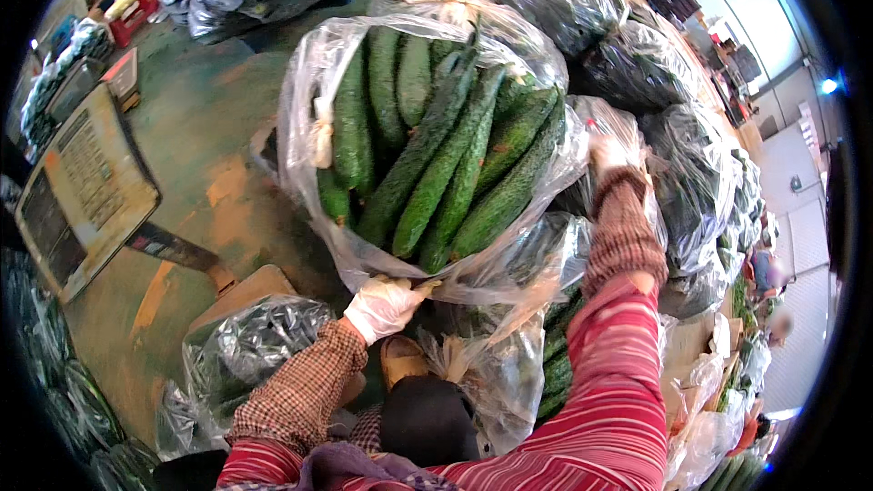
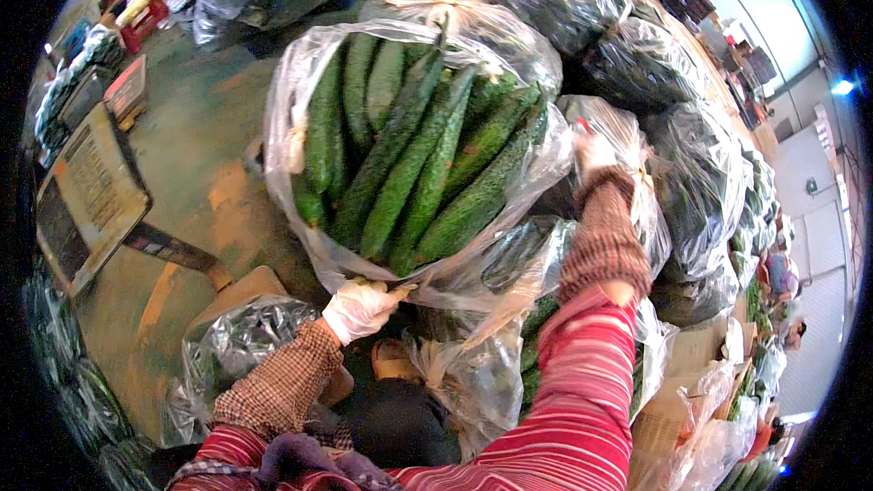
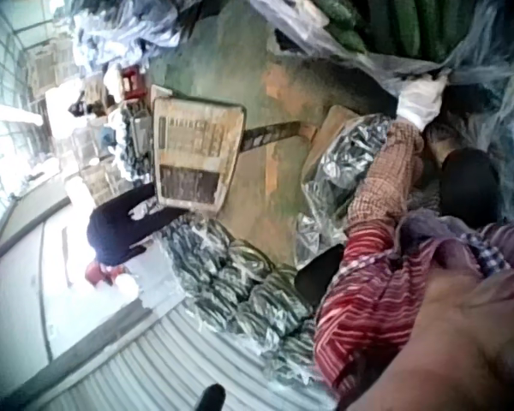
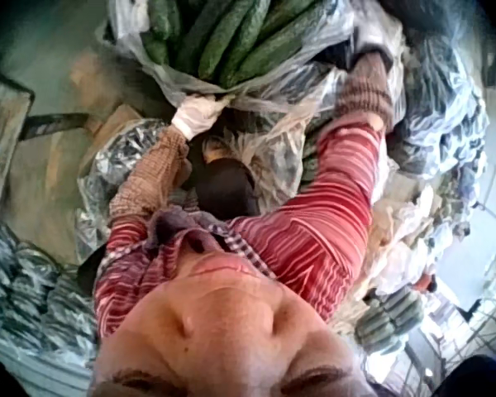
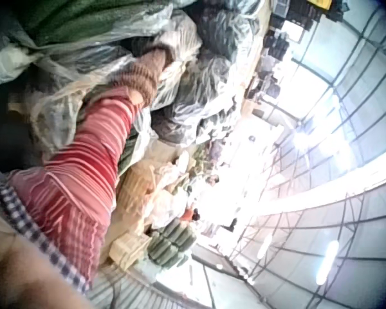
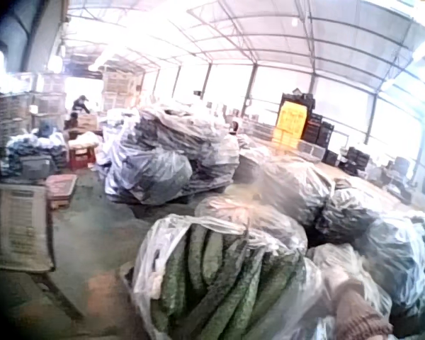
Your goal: The person sorts cucumbers into plastic bags, weighs the bags on a floor scale, and ties the bags closed with string.
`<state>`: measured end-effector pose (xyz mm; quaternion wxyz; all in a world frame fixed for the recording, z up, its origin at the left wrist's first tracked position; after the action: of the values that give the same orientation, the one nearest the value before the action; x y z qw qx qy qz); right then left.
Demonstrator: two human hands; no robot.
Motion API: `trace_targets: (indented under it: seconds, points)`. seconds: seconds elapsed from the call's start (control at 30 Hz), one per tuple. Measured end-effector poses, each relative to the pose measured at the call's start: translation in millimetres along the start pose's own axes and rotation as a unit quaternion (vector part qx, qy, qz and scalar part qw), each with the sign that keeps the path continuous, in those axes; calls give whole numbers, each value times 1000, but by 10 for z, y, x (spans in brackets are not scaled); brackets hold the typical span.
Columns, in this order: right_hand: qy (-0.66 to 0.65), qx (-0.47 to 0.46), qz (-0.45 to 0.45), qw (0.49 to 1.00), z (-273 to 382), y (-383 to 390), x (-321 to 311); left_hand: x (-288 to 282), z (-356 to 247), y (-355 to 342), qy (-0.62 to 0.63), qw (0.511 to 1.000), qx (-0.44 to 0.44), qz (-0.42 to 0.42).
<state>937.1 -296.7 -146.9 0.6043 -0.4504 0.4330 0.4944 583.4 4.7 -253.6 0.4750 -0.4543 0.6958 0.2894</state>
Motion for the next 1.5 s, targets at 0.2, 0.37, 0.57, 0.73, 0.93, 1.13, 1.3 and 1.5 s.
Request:
trace_targets:
  seconds: [0.2,0.37,0.57,0.73,0.93,1.13,1.3,1.5]
  points:
    - [-351,39,68,933,-564,1388,-716,-1327,-65,188,100,959,52,-260]
    - [-440,124,157,876,-294,2222,-798,-1555,803,71,-58,918,-219,-326]
    - [-518,105,222,819,-262,2982,-1107,-1586,2367,471,7,899,-437,-29]
    - [-614,159,112,765,-1555,3941,-1466,-1201,1016,611,200,944,-99,-245]
    - [-566,326,-292,699,-3551,5962,-1554,-957,413,2012,222,903,-293,-224]
    - [-492,489,-129,709,-3337,7733,107,-1232,90,2536,336,863,-320,-200]
    - [-670,496,128,538,-2285,7884,777,-1550,-442,2609,289,895,-299,-160]
    - [-470,486,248,694,-2519,7905,1418,-1754,-418,3356,203,921,-284,-171]
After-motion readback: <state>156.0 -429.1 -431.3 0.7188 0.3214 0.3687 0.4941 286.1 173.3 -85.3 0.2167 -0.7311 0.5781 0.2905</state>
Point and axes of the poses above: each hand's wrist, its own y-axis away from the middle knuckle, its own x-axis out of the palm, z = x × y, the point moved 5 cm from there along -y, towards the middle knuckle, and after that the axes turned 4 degrees about z, right-handed, at the moved point
